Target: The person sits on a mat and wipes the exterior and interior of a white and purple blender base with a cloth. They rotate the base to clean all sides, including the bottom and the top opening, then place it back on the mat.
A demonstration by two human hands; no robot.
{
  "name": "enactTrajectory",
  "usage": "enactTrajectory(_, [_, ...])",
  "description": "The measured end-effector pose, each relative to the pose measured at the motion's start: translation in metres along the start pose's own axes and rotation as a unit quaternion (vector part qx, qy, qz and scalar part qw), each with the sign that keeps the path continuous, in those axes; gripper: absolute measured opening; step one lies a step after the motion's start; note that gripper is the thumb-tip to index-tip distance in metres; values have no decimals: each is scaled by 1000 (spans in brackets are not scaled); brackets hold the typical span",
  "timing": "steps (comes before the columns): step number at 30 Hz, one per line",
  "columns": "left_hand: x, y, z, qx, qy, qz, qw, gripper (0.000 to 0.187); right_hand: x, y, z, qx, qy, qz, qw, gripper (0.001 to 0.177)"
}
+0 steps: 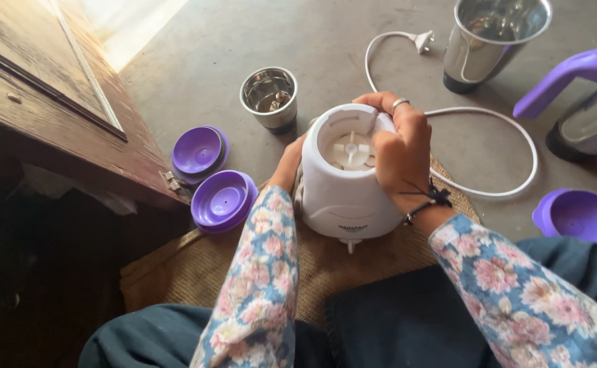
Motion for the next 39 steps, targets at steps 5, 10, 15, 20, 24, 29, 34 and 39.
enactTrajectory(5, [54,-14,26,-240,199,-135,941,56,0,2,1,-13,10,7,1000,46])
enactTrajectory(10, [124,-20,-46,-226,261,-315,884,65,-3,7,1,-13,15,8,1000,47])
enactTrajectory(15, [149,-23,-146,-120,450,-234,853,62,-8,16,0,-8,13,9,1000,47])
enactTrajectory(20, [144,49,-235,-294,473,-441,704,48,-10,27,1,10,5,13,1000,45])
enactTrajectory(24, [138,82,-251,-441,417,-401,686,32,-13,31,2,39,5,14,999,24])
enactTrajectory(29, [153,51,-215,-409,367,-479,685,31,-4,26,3,13,9,34,999,35])
enactTrajectory(34, [153,-31,-112,-291,430,-406,752,35,1,11,-2,-64,-7,-7,998,49])
enactTrajectory(39, [150,-114,-25,-238,511,-253,786,41,1,5,1,-19,11,1,1000,50])
Point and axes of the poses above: each hand's wrist, its own x-axis away from the middle knuckle, its own z-axis out of the back of the hand, y = z × x, the point moved 4 cm from there along -x, towards the middle knuckle
